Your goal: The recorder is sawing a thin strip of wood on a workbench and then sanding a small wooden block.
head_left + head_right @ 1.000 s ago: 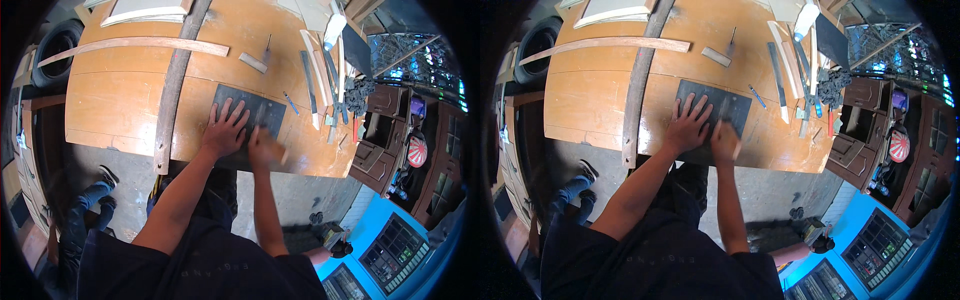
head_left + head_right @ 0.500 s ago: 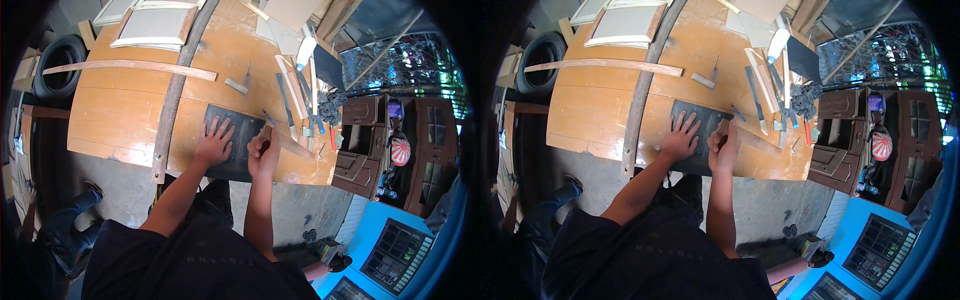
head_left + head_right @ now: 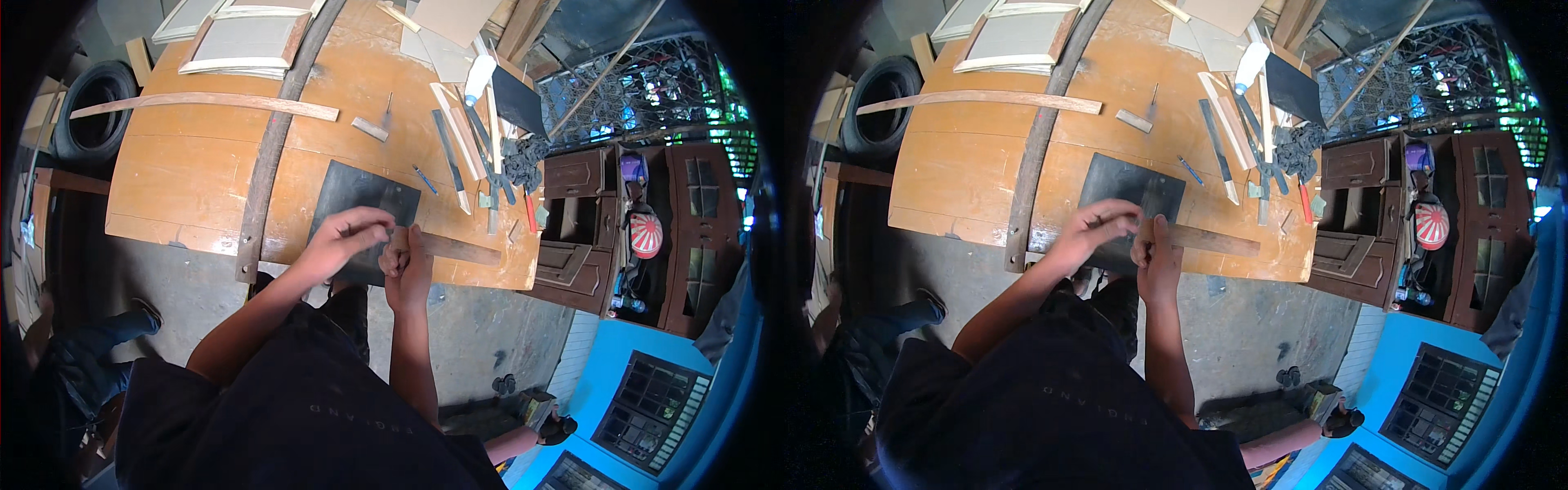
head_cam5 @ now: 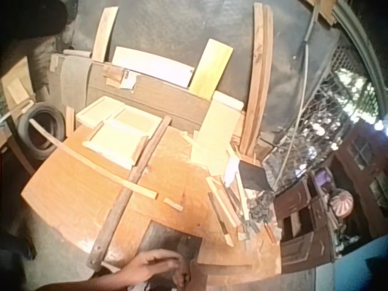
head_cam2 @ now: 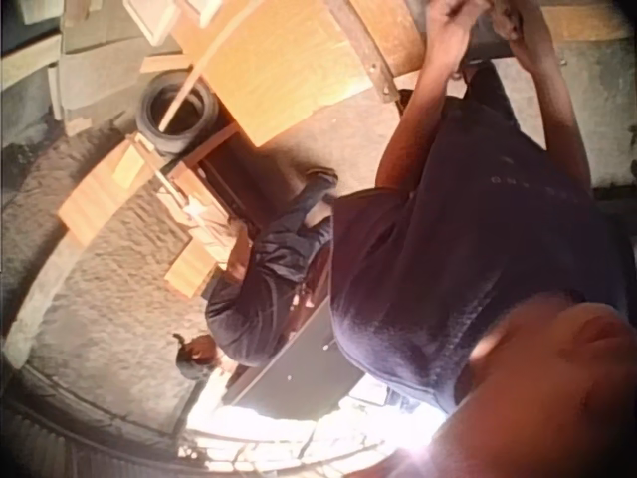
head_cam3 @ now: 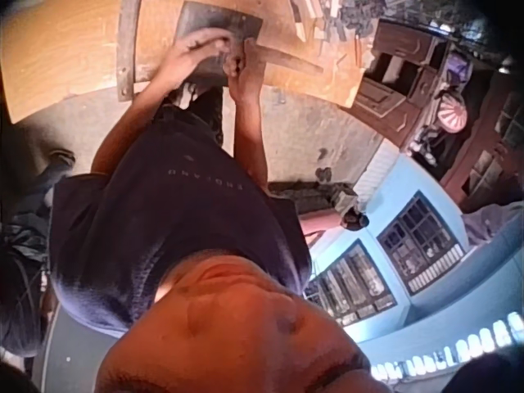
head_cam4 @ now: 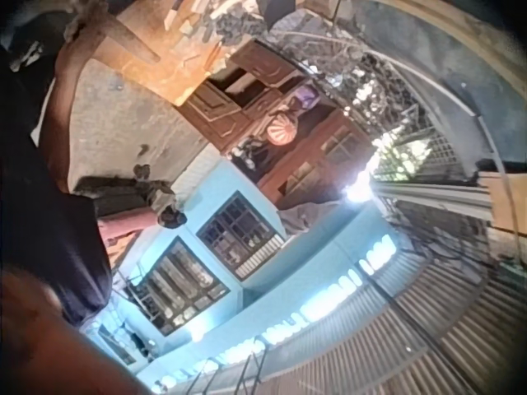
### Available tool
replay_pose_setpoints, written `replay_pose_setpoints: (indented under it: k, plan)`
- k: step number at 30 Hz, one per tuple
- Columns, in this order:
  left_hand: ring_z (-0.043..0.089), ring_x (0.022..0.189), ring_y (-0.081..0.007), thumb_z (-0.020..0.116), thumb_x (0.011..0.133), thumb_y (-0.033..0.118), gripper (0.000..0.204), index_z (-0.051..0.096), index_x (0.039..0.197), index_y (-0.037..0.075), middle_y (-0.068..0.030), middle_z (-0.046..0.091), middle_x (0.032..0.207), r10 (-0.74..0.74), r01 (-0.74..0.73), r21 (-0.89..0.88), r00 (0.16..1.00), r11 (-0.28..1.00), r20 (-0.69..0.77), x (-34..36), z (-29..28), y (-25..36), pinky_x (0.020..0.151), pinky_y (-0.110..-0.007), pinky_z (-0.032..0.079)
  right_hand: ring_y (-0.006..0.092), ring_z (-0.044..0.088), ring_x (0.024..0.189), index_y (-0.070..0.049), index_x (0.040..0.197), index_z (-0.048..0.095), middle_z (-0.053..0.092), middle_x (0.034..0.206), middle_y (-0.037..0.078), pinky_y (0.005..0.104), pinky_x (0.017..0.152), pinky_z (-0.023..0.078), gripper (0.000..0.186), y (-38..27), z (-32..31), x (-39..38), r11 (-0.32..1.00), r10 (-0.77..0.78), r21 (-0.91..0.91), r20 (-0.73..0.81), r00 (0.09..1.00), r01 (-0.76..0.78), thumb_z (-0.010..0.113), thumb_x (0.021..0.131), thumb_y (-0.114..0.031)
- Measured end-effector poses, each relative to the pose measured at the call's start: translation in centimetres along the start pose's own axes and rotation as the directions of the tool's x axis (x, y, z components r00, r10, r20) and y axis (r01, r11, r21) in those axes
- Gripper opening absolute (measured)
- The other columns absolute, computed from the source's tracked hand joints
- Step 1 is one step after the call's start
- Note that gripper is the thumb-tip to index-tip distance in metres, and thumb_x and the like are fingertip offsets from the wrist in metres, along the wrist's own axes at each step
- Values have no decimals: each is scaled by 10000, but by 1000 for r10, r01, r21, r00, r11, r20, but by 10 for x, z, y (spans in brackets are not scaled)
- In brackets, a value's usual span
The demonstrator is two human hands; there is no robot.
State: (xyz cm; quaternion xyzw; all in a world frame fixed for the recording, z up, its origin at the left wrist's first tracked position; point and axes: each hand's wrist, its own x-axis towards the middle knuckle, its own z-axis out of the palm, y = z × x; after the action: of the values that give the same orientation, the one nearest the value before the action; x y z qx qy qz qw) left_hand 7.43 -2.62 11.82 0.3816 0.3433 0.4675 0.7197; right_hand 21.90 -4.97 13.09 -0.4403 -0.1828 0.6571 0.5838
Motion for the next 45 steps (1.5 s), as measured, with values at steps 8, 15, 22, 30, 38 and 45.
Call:
replay_pose_setpoints:
  k: [8,15,22,30,38,45]
  plan:
    - [624,881,-96,648,911,62,184,664,1065,-38,-56,688,951,-46,47,31,999,998,-15,-27,10,-1,811,-249,495,59,294,451,-109,790,482,385,589,-42,231,423,229,305,7,2,-24,999,-3,-45,-11,1000,3,470,1019,-311]
    - [579,756,-70,552,972,70,115,623,964,-20,-10,630,832,74,-72,-24,993,997,95,-35,10,21,698,-235,471,65,225,452,-149,678,401,308,574,-49,236,432,196,444,-6,30,-35,982,157,101,26,987,-159,384,1036,-410]
    - [584,802,-71,547,980,94,132,611,996,-21,-12,632,856,125,-130,44,987,991,99,-33,4,38,747,-238,466,64,277,458,-136,712,460,375,586,-45,229,436,221,426,-7,40,-38,979,135,144,49,990,-141,401,1031,-411]
    - [592,795,-92,564,972,127,172,657,1017,-10,-10,644,846,-3,-3,97,998,995,66,-26,0,36,743,-244,468,29,369,531,-92,789,565,444,630,-60,219,474,258,277,-8,34,-34,881,-203,-436,6,979,186,530,1005,-262]
    - [621,784,-123,538,983,148,220,639,1064,-30,-48,642,848,-173,177,-81,984,981,50,-10,-2,23,723,-245,485,30,405,545,-80,801,575,473,634,-52,204,478,280,267,-8,22,-23,778,-312,-563,42,949,281,572,986,-272]
    - [614,819,-108,643,913,90,187,641,1069,-12,-46,671,935,-26,24,12,992,1000,123,-8,7,27,747,-242,481,28,409,550,-80,778,583,471,625,-57,204,488,279,278,-10,20,-19,755,-348,-579,43,937,307,578,982,-268]
